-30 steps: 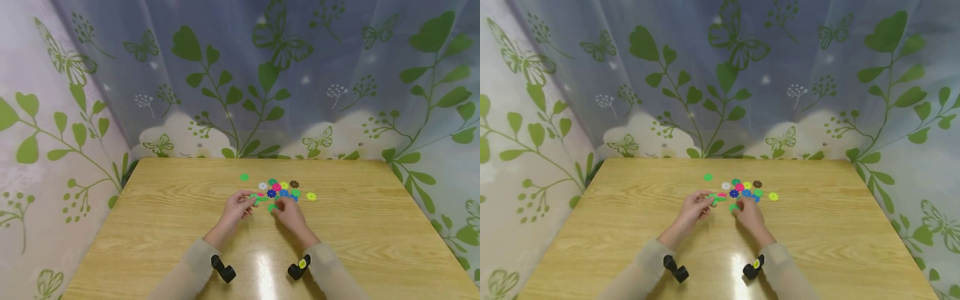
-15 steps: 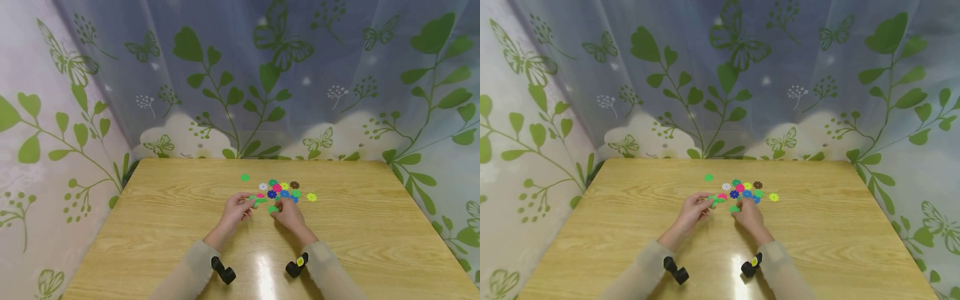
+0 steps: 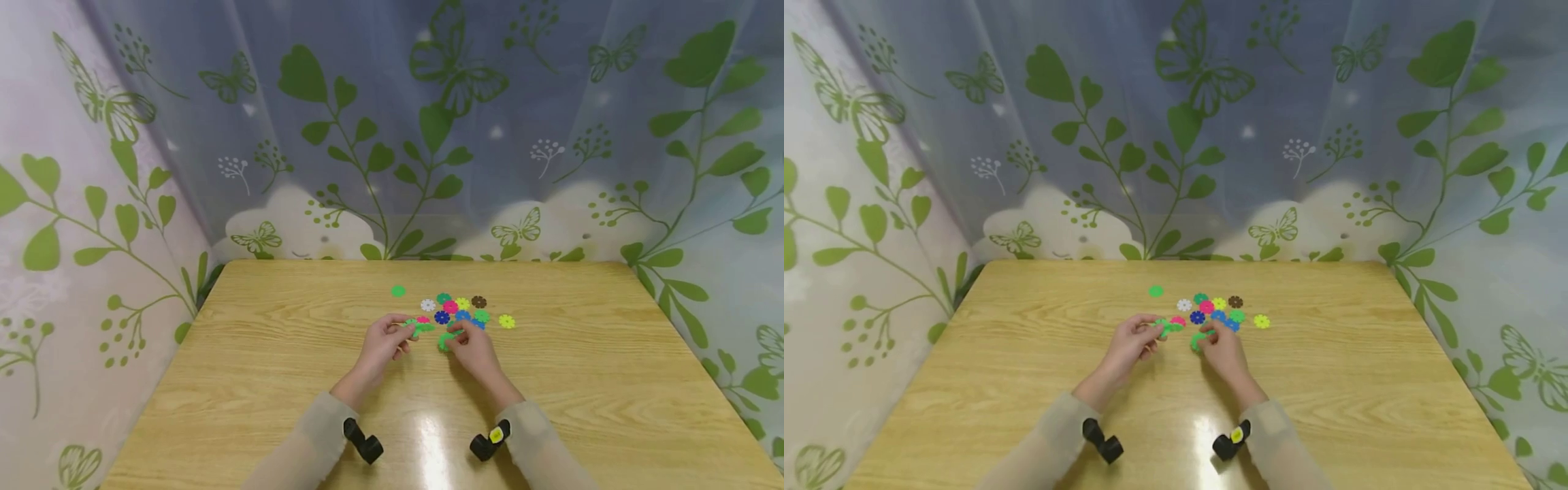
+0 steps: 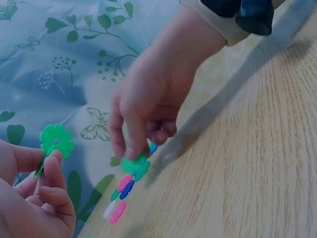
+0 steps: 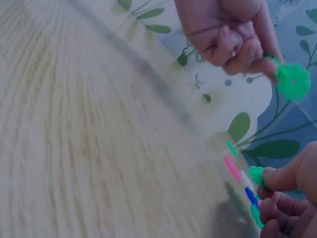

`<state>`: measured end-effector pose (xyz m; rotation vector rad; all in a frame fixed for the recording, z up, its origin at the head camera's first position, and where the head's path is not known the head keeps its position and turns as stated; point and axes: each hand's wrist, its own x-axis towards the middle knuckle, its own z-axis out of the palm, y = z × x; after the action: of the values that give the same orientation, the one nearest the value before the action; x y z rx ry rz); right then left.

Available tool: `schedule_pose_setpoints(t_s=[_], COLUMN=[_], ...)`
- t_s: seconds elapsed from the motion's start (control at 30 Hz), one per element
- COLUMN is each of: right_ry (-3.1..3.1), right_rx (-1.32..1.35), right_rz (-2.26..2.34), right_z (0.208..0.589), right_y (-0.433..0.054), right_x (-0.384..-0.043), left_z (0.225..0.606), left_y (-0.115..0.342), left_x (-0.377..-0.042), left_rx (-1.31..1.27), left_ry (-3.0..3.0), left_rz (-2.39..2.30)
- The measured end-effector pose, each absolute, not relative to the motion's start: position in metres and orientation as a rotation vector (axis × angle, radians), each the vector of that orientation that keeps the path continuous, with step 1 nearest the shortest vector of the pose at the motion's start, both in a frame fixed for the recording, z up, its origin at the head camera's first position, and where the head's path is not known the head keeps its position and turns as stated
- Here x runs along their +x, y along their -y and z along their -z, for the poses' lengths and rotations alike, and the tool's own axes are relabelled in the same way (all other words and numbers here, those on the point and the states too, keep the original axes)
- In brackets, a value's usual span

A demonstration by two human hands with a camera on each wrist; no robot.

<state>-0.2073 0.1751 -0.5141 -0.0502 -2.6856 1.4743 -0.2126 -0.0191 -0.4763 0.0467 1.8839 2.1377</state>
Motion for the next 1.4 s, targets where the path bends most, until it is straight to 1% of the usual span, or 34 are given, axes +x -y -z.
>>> schedule_pose_setpoints(t_s=[0.2, 0.5, 0.7, 0.93, 1.17, 1.4], right_ry=[2.576, 2.322, 2.254, 2.196, 2.078, 2.027], right_rx=[-0.009, -0.095, -0.139, -0.152, -0.147, -0.007], right_rz=[-1.567, -1.93, -2.037, -2.082, -2.095, -2.234], right_z=[0.501, 0.476, 0.465, 0.468, 0.474, 0.479], right_y=[-0.172, -0.164, -0.162, -0.161, -0.154, -0.158], right_x=[-0.2, -0.189, -0.186, -0.186, -0.185, -0.183], left_z=[0.48, 0.455, 0.456, 0.48, 0.479, 0.474], left_y=[0.02, 0.023, 0.021, 0.014, 0.009, 0.018], left_x=[-0.215, -0.2, -0.2, -0.21, -0.208, -0.209], left_rx=[0.024, 0.059, 0.084, 0.043, 0.003, 0.035], left_ry=[-1.884, -1.912, -1.897, -1.915, -1.918, -1.894], left_rz=[-2.152, -2.11, -2.12, -2.132, -2.183, -2.161])
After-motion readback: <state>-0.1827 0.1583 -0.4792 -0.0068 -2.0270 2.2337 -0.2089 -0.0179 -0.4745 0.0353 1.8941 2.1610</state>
